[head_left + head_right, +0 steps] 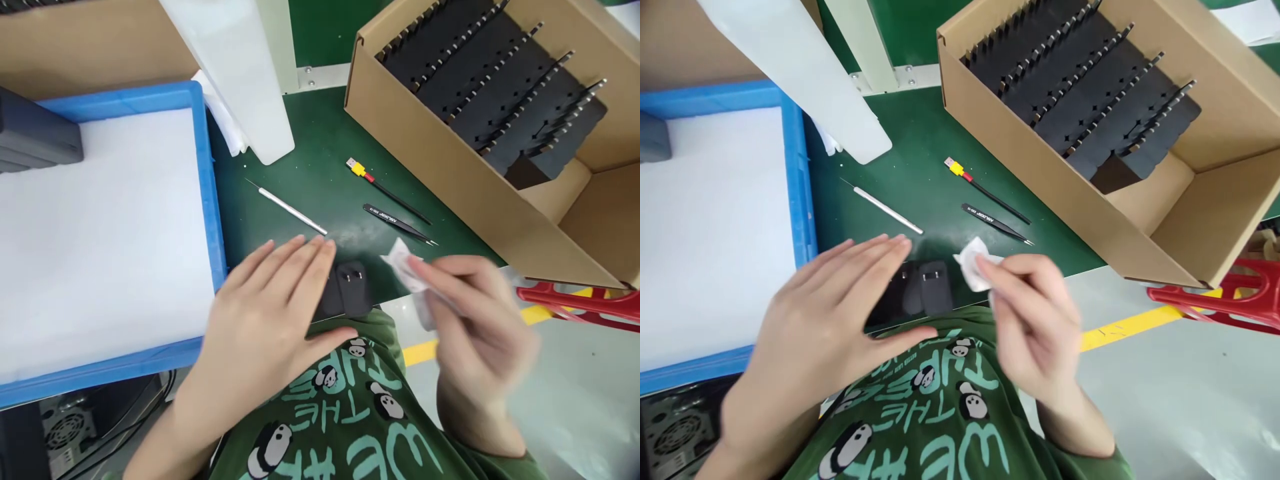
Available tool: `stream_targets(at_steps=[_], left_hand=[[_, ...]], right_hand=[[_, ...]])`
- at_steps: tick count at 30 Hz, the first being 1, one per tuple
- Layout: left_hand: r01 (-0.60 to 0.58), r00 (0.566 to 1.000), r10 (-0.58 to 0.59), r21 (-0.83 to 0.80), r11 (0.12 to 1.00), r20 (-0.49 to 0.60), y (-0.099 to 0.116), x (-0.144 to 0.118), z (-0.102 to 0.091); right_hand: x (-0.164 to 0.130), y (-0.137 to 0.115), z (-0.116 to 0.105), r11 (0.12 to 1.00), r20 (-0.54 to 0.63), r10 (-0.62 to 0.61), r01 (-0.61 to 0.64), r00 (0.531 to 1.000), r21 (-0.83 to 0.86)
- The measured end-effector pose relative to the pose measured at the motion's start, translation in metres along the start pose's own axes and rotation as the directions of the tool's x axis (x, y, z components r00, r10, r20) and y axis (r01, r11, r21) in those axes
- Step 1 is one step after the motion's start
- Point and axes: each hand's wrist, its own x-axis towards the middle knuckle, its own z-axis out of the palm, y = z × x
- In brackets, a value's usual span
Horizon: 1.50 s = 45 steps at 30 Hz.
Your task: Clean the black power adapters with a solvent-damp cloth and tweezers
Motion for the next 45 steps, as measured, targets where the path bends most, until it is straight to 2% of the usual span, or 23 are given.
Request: stream_targets(at_steps=[3, 5, 8, 11, 13, 15, 17, 18, 21, 24, 27, 29, 31, 33, 35, 37, 39, 41, 45], left_hand=[[-0.026, 1.0, 0.026, -0.037, 0.999, 0.014, 0.011, 0.013, 0.009], [-0.012, 1.0, 0.012, -0.051, 0.999, -0.002, 0.014, 0.017, 0.013], [-0.003, 1.0, 0.003, -0.05, 0.999, -0.006, 0.013, 0.017, 0.014], [0.003, 1.0, -0.003, -0.038, 0.999, -0.007, 0.012, 0.015, 0.013], [0.0, 1.0, 0.0, -0.039, 0.999, -0.011, 0.012, 0.014, 0.013], [-0.006, 1.0, 0.005, -0.043, 0.999, -0.018, 0.013, 0.014, 0.014], [-0.011, 1.0, 0.01, -0.043, 0.999, -0.027, 0.012, 0.014, 0.016], [-0.012, 1.0, 0.011, -0.04, 0.999, -0.029, 0.012, 0.015, 0.017], [-0.004, 0.999, 0.002, -0.028, 1.0, -0.045, 0.012, 0.016, 0.018], [0.004, 0.998, -0.005, -0.027, 1.0, -0.062, 0.012, 0.017, 0.017], [0.006, 0.998, -0.008, -0.028, 1.0, -0.06, 0.013, 0.016, 0.018], [0.015, 0.998, -0.017, -0.024, 1.0, -0.054, 0.014, 0.016, 0.018], [0.01, 0.999, -0.011, -0.023, 1.0, -0.031, 0.014, 0.015, 0.016], [-0.004, 1.0, 0.004, -0.017, 1.0, -0.013, 0.013, 0.013, 0.011], [0.007, 1.0, -0.007, 0.006, 1.0, -0.022, 0.012, 0.011, 0.005], [0.035, 0.999, -0.034, 0.024, 0.999, -0.038, 0.011, 0.01, 0.001], [0.041, 0.999, -0.041, 0.013, 0.999, -0.032, 0.011, 0.01, 0.001], [0.031, 0.999, -0.031, -0.019, 0.999, -0.017, 0.01, 0.01, 0.005], [0.03, 0.998, -0.032, -0.05, 0.998, -0.051, 0.01, 0.011, 0.013]], right_hand=[[-0.001, 0.007, 0.024, 0.985, 0.049, -0.145, 0.139, 0.988, 0.098], [-0.005, 0.006, 0.037, 0.971, 0.086, -0.231, 0.225, 0.969, 0.075], [-0.022, 0.005, 0.039, 0.972, 0.144, -0.226, 0.232, 0.963, -0.025], [-0.039, 0.011, 0.028, 0.98, 0.212, -0.199, 0.193, 0.957, 0.049], [-0.042, 0.016, 0.017, 0.983, 0.148, -0.172, 0.161, 0.974, 0.083], [-0.033, 0.018, 0.009, 0.996, -0.017, -0.08, 0.081, 0.997, 0.035], [-0.018, 0.018, 0.009, 1.0, -0.147, -0.016, 0.018, 0.989, 0.016], [-0.011, 0.018, 0.012, 0.999, -0.153, -0.024, 0.029, 0.988, 0.03], [0.002, 0.015, 0.028, 0.977, -0.048, -0.189, 0.193, 0.981, 0.089], [-0.009, 0.009, 0.038, 0.955, 0.045, -0.292, 0.289, 0.955, 0.064], [-0.032, 0.002, 0.034, 0.952, 0.145, -0.305, 0.304, 0.941, 0.03], [-0.043, -0.001, 0.026, 0.955, 0.188, -0.297, 0.287, 0.936, 0.08], [-0.046, -0.004, 0.017, 0.957, 0.188, -0.26, 0.226, 0.947, 0.182], [-0.04, -0.006, 0.008, 0.967, 0.135, -0.179, 0.149, 0.974, 0.209], [-0.029, -0.01, 0.003, 0.986, 0.032, -0.135, 0.13, 0.99, 0.106], [-0.017, -0.014, 0.006, 0.981, 0.0, -0.192, 0.192, 0.981, -0.016], [-0.008, -0.019, 0.018, 0.963, 0.085, -0.256, 0.261, 0.963, -0.064], [-0.003, -0.023, 0.033, 0.954, 0.186, -0.258, 0.281, 0.948, -0.108], [-0.004, -0.032, 0.051, 0.926, 0.224, -0.229, 0.283, 0.947, -0.25]])
